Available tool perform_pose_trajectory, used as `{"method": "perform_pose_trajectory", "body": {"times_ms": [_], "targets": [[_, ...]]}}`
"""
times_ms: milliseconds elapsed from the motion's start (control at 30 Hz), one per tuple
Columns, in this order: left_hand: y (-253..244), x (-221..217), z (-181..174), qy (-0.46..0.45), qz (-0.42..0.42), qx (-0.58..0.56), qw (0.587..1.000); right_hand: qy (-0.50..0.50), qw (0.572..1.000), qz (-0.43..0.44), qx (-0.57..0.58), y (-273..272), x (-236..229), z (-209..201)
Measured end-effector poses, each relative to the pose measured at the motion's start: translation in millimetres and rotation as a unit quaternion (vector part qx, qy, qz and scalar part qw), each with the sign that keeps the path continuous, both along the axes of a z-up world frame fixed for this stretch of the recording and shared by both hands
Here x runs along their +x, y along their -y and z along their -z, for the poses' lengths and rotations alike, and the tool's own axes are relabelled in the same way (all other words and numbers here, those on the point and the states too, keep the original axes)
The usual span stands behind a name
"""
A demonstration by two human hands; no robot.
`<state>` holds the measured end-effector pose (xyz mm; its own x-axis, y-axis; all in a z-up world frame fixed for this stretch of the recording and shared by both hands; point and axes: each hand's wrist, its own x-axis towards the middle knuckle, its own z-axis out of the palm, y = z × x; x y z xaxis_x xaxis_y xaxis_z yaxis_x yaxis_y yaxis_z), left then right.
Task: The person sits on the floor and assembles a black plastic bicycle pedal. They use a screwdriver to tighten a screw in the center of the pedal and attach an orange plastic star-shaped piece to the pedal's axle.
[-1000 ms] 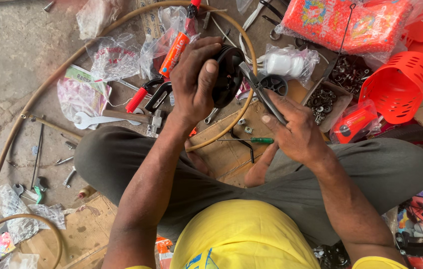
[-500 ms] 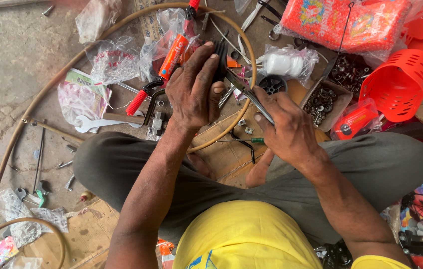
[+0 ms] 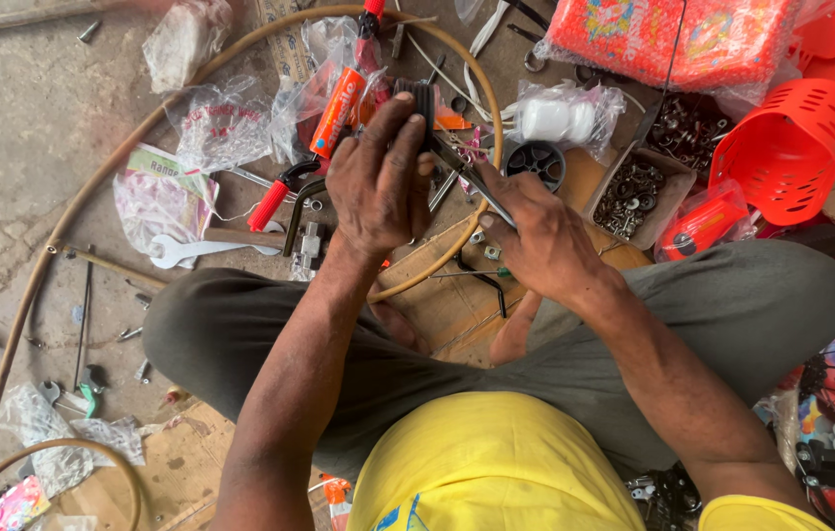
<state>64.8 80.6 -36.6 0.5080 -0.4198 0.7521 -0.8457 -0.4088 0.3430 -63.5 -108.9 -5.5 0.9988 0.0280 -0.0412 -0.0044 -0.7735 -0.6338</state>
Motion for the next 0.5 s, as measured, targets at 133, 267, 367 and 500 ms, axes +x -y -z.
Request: {"method": "perform_pose_trajectory", "body": {"times_ms": [133, 267, 367, 500], "targets": [[-5, -1, -3, -0.005, 0.007, -0.025, 1.000, 0.028, 0.999, -0.014, 0.011, -2, 3, 13], [-5, -5, -2, -0.028, 0.012, -0.037, 0.999, 0.043, 0.999, -0.007, 0.005, -5, -1, 23], [-3, 2, 2, -0.034, 0.018, -0.066, 0.997, -0.010, 0.995, 0.007, 0.103, -4, 6, 39], [-8, 9, 10, -0.155, 0.034, -0.196, 0.968, -0.194, 0.899, 0.021, 0.392, 7, 2, 47]]}}
